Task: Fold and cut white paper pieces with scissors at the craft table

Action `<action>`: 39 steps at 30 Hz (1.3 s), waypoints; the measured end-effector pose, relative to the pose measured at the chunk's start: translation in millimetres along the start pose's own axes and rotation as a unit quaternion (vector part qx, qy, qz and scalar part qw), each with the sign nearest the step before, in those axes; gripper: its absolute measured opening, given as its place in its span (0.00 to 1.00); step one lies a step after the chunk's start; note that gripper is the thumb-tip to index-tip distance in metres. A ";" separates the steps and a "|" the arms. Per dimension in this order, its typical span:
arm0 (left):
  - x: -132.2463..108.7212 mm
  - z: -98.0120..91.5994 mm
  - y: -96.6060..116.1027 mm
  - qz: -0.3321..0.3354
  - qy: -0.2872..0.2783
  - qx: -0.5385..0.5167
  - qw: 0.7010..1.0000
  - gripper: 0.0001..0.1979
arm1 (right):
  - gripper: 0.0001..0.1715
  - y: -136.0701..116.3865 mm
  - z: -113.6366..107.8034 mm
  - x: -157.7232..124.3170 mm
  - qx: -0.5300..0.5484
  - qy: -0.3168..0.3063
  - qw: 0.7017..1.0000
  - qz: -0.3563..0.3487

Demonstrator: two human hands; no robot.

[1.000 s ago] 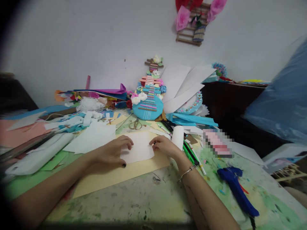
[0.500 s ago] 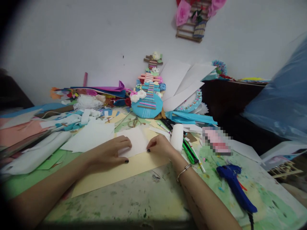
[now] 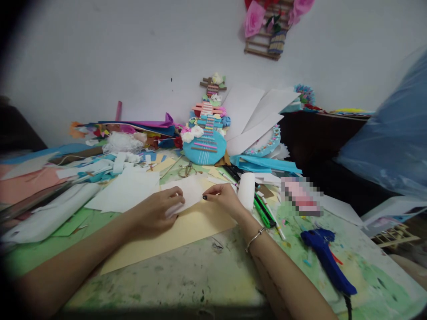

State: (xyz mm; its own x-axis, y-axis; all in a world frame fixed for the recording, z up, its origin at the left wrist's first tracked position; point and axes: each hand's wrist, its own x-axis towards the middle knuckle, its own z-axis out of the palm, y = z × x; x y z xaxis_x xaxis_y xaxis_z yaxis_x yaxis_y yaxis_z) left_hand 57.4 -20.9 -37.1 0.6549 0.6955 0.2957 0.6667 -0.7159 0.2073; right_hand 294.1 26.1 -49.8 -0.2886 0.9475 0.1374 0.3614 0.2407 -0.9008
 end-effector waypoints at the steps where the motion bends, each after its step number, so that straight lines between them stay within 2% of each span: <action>1: -0.2 0.7 -1.3 -0.002 0.002 0.002 1.000 0.13 | 0.10 -0.3 0.1 -0.1 0.009 -0.003 1.000 0.006; 4: -0.4 3.1 -7.8 -0.007 0.006 -0.003 1.000 0.09 | 0.09 -0.2 0.7 -0.5 0.004 -0.021 1.000 0.006; 8: 1.5 4.8 -17.2 -0.002 0.010 -0.039 0.999 0.07 | 0.11 4.0 2.6 0.1 -0.068 -0.031 0.997 -0.013; 11: 3.8 4.2 -23.2 0.005 0.021 -0.081 0.996 0.07 | 0.06 8.0 2.3 1.5 -0.114 -0.029 0.993 -0.012; 14: 5.8 3.2 -29.2 0.005 0.033 -0.122 0.992 0.07 | 0.07 8.4 -0.2 2.4 -0.132 -0.034 0.989 -0.058; 17: 6.8 2.9 -34.3 -0.007 0.039 -0.158 0.987 0.07 | 0.17 6.7 -1.2 2.6 -0.135 -0.068 0.983 -0.108; 19: 6.6 3.4 -37.0 -0.016 0.035 -0.183 0.982 0.06 | 0.15 6.7 -0.1 2.8 -0.130 -0.080 0.981 -0.123; 21: 6.0 4.2 -39.4 -0.027 0.028 -0.210 0.977 0.05 | 0.06 8.1 1.7 3.4 -0.115 -0.076 0.983 -0.122; 23: 5.3 4.6 -41.8 -0.038 0.018 -0.233 0.971 0.05 | 0.03 10.0 2.9 4.2 -0.097 -0.061 0.987 -0.117; 30: 5.6 2.9 -46.7 -0.046 -0.003 -0.247 0.968 0.06 | 0.05 9.6 3.0 1.9 -0.120 -0.033 0.991 -0.051; 35: 5.7 0.9 -50.5 -0.051 -0.026 -0.242 0.968 0.09 | 0.06 9.1 4.7 0.7 -0.093 -0.052 0.993 -0.051; 39: 4.2 2.2 -55.5 -0.083 -0.028 -0.224 0.971 0.09 | 0.06 12.1 5.6 1.8 -0.082 -0.058 0.993 -0.057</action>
State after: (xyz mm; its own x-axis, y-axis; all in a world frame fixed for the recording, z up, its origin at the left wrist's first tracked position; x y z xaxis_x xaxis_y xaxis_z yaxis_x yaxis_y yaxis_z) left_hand 23.9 21.9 -49.3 0.5782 0.7971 0.1740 0.5515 -0.5390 0.6367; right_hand 293.0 29.6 -62.7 -0.4322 0.8842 0.1772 0.4583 0.3846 -0.8013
